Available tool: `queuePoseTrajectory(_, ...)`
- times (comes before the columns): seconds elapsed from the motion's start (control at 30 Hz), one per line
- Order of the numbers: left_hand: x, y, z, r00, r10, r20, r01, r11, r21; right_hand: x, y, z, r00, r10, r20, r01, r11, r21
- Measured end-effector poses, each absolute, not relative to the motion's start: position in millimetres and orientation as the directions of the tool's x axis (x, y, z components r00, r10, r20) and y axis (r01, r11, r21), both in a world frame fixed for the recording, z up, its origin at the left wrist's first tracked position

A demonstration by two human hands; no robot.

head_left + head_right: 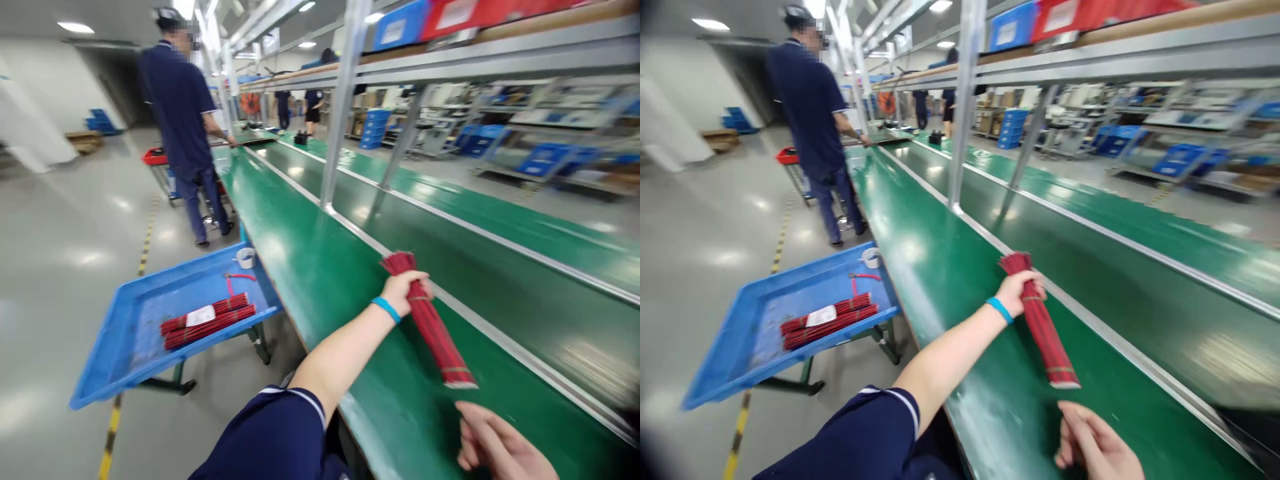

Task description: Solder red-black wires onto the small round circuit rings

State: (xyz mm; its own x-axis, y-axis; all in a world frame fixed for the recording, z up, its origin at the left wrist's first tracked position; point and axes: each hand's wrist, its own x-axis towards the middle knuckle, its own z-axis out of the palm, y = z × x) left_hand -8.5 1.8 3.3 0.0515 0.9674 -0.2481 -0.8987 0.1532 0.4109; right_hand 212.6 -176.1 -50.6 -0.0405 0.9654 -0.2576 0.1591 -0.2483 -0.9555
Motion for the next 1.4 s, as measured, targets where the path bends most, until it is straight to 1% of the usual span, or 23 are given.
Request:
queuePoseTrajectory(0.07,-9,5,2,0.067,0.954,-0.292,-0.889,0.19,0.416,206,-174,-38,0.192,0.978,-0.084,0.232,-0.129,-0.964)
queuePoseTrajectory(0.1,-7,7,0,0.074,0.949,-0.307,-0.883,0.205,0.422,202,-170,-34,0.243,0.97,0.006,0.258,-0.059,-0.964)
queuePoseTrajectory(0.13,-4,10,-3,0.084,0.944,-0.32,-0.876,0.223,0.428,198,-165,-32,0.253,0.963,0.087,0.279,0.014,-0.96)
queuePoseTrajectory(0.17,-1,13,-5,0.096,0.94,-0.327,-0.867,0.241,0.437,195,-160,-31,0.235,0.955,0.179,0.315,0.1,-0.944)
queuePoseTrajectory(0.2,2,15,-8,0.11,0.938,-0.328,-0.856,0.257,0.449,193,-154,-32,0.188,0.944,0.273,0.369,0.189,-0.91)
queuePoseTrajectory(0.23,4,17,-10,0.121,0.937,-0.327,-0.844,0.27,0.463,193,-149,-34,0.118,0.935,0.335,0.411,0.261,-0.874)
queuePoseTrajectory(0.3,8,20,-12,0.129,0.939,-0.319,-0.823,0.281,0.494,193,-144,-38,0.011,0.924,0.381,0.44,0.338,-0.832)
queuePoseTrajectory(0.37,9,21,-12,0.123,0.942,-0.311,-0.805,0.278,0.524,195,-143,-40,-0.026,0.929,0.369,0.422,0.345,-0.839)
queuePoseTrajectory(0.5,11,22,-11,0.117,0.947,-0.299,-0.77,0.277,0.576,201,-143,-37,-0.052,0.95,0.306,0.405,0.301,-0.864)
queuePoseTrajectory(0.6,13,23,-11,0.105,0.949,-0.296,-0.752,0.271,0.6,206,-142,-29,-0.114,0.96,0.255,0.461,0.279,-0.842)
queuePoseTrajectory(0.67,14,24,-11,0.09,0.951,-0.297,-0.745,0.262,0.614,209,-140,-20,-0.173,0.959,0.223,0.521,0.281,-0.806)
queuePoseTrajectory(0.77,15,24,-12,0.077,0.952,-0.296,-0.733,0.255,0.63,209,-136,-4,-0.314,0.933,0.178,0.631,0.345,-0.695)
queuePoseTrajectory(0.87,15,24,-12,0.08,0.951,-0.3,-0.724,0.262,0.638,204,-135,10,-0.444,0.885,0.143,0.739,0.451,-0.5)
queuePoseTrajectory(0.97,14,24,-9,0.089,0.948,-0.305,-0.722,0.272,0.636,196,-137,19,-0.509,0.856,0.094,0.805,0.512,-0.299)
queuePoseTrajectory(1.03,13,25,-7,0.101,0.946,-0.309,-0.721,0.284,0.632,191,-139,21,-0.523,0.85,0.059,0.825,0.523,-0.214)
queuePoseTrajectory(1.23,10,26,1,0.173,0.936,-0.306,-0.689,0.337,0.641,182,-138,23,-0.581,0.814,0.005,0.811,0.58,-0.081)
queuePoseTrajectory(1.4,11,23,12,0.236,0.921,-0.31,-0.632,0.387,0.671,172,-142,21,-0.631,0.776,-0.005,0.776,0.63,-0.034)
